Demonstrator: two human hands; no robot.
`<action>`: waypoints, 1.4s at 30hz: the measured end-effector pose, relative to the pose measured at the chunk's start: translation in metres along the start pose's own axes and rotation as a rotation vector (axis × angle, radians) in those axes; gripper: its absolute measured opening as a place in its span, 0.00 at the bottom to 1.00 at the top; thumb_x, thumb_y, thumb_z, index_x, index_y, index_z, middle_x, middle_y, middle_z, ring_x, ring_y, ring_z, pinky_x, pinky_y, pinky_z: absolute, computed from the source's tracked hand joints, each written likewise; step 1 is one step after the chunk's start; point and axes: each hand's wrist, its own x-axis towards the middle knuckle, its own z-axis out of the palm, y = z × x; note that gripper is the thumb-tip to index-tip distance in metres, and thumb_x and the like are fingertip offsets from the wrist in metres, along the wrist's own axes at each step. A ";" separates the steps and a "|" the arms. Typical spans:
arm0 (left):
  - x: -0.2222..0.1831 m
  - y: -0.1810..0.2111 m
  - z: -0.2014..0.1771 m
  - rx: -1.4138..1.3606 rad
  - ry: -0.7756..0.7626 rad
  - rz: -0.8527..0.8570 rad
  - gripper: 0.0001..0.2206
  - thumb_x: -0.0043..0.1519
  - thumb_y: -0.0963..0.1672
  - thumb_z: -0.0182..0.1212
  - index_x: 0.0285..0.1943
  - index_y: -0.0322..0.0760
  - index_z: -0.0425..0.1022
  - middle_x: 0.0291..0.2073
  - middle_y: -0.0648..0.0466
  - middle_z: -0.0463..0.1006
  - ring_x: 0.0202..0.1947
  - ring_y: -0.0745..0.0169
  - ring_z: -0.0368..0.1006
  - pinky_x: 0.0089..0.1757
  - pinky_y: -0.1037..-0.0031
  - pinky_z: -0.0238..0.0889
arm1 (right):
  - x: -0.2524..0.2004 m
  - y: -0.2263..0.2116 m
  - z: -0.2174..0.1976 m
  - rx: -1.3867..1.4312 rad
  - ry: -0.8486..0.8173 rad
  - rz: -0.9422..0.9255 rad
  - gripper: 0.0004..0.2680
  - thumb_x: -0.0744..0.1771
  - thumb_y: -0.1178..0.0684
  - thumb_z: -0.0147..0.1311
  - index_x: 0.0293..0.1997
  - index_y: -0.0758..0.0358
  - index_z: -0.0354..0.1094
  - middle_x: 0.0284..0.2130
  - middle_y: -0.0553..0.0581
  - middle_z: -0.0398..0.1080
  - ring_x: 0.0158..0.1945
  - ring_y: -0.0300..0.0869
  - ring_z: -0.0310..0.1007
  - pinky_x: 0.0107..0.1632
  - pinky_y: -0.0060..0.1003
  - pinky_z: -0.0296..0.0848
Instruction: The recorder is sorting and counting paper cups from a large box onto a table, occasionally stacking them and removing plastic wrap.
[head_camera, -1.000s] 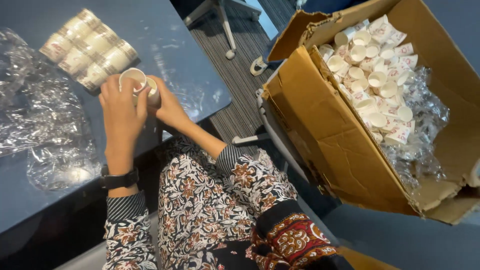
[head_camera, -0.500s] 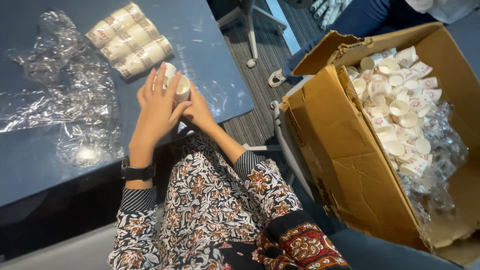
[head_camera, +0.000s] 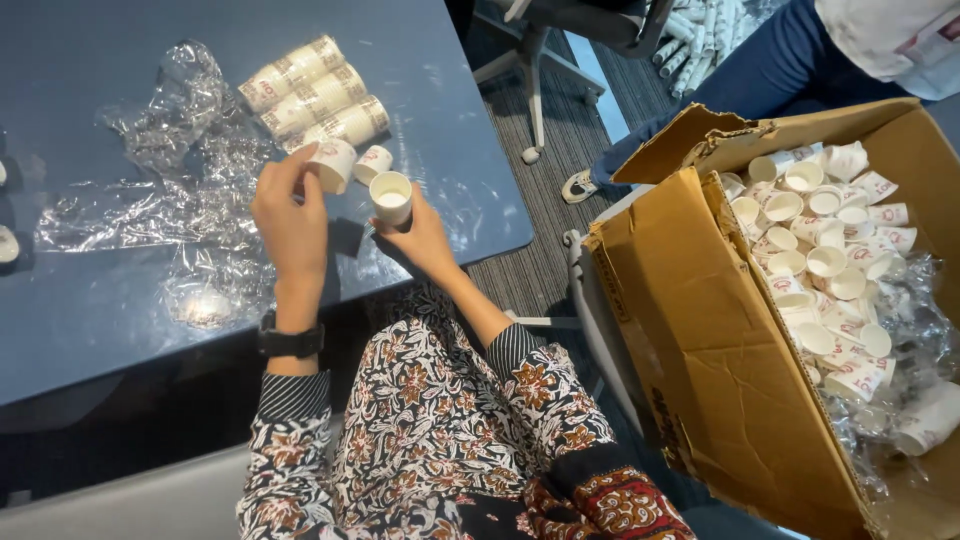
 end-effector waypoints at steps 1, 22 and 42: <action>0.005 0.012 -0.003 0.002 -0.003 -0.002 0.12 0.65 0.39 0.57 0.56 0.39 0.81 0.38 0.47 0.77 0.36 0.52 0.77 0.37 0.65 0.69 | 0.002 0.002 0.000 0.001 0.001 0.004 0.23 0.63 0.46 0.67 0.61 0.61 0.61 0.49 0.63 0.76 0.54 0.52 0.79 0.55 0.45 0.74; 0.028 -0.056 0.056 0.386 -0.304 0.555 0.09 0.57 0.39 0.69 0.45 0.40 0.82 0.45 0.51 0.73 0.50 0.49 0.67 0.51 0.60 0.61 | -0.008 0.008 0.001 0.050 0.003 -0.002 0.22 0.63 0.48 0.67 0.61 0.60 0.63 0.48 0.62 0.76 0.52 0.50 0.79 0.55 0.42 0.75; 0.003 0.013 0.042 -0.085 -0.316 0.473 0.18 0.62 0.38 0.58 0.63 0.36 0.75 0.58 0.45 0.75 0.63 0.44 0.66 0.62 0.54 0.57 | 0.000 0.039 0.008 -0.066 -0.015 -0.030 0.25 0.60 0.50 0.67 0.60 0.65 0.59 0.48 0.69 0.73 0.54 0.61 0.73 0.53 0.47 0.72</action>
